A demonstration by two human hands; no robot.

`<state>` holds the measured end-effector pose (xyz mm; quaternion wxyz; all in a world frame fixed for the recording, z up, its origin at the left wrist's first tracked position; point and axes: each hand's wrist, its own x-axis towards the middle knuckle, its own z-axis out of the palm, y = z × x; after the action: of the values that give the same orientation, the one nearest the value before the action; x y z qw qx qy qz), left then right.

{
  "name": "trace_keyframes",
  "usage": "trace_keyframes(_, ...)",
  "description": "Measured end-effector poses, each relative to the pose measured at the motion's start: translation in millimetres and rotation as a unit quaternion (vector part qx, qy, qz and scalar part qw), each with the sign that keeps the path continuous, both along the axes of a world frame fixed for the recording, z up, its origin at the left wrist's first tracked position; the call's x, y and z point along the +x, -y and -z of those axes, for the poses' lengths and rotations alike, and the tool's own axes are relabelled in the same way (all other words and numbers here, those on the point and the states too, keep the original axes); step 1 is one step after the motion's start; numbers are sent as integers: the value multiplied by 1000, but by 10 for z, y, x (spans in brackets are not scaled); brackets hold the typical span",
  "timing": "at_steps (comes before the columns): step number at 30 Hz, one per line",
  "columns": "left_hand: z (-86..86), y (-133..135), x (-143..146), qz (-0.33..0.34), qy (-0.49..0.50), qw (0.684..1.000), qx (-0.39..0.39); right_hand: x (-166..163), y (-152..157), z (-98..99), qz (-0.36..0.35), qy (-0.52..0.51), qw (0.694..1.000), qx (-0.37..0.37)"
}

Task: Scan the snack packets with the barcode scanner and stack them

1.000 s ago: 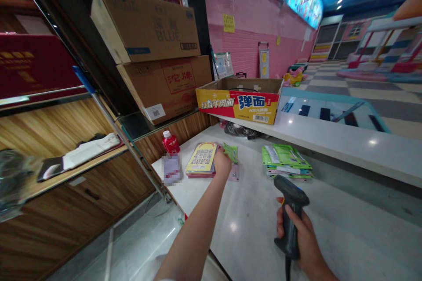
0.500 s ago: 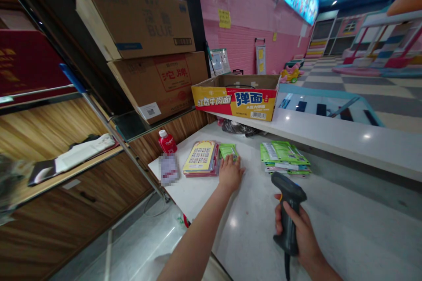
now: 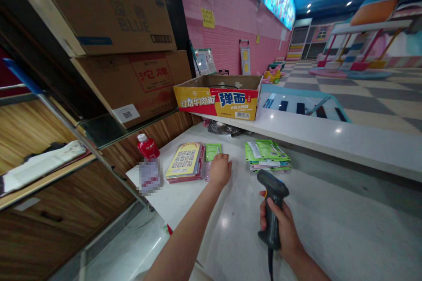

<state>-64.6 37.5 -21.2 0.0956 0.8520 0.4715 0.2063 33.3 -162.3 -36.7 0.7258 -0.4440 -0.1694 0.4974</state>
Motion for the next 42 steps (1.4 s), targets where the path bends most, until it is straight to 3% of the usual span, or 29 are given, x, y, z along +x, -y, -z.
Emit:
trace_keyframes(7, -213, 94, 733, 41, 184, 982, -23, 68, 40, -19, 119, 11, 993, 3)
trace_keyframes(10, -305, 136, 980, 35, 172, 984, 1, 94, 33, -26, 159, 14, 987, 3)
trace_keyframes(15, -355, 191, 1294, -71, 95, 993, 29, 105, 7, -25, 160, 11, 987, -4)
trace_keyframes(18, -339, 204, 1385, -99, 70, 992, 19, 114, -1, -19, 163, -4, 987, -4)
trace_keyframes(27, -461, 249, 1349, -136, 28, 988, -68, 123, -36, 14, 172, -9, 985, -5)
trace_keyframes(34, -444, 141, 1283, -92, 149, 976, -129, 121, -31, -7, 171, 8, 985, 4)
trace_keyframes(37, -390, 129, 1123, -69, 273, 942, -181, 119, -19, -19, 168, 0, 986, 6)
trace_keyframes(42, -179, 255, 492, -21, 495, 818, -293, 99, 21, -28, 137, 22, 990, 12)
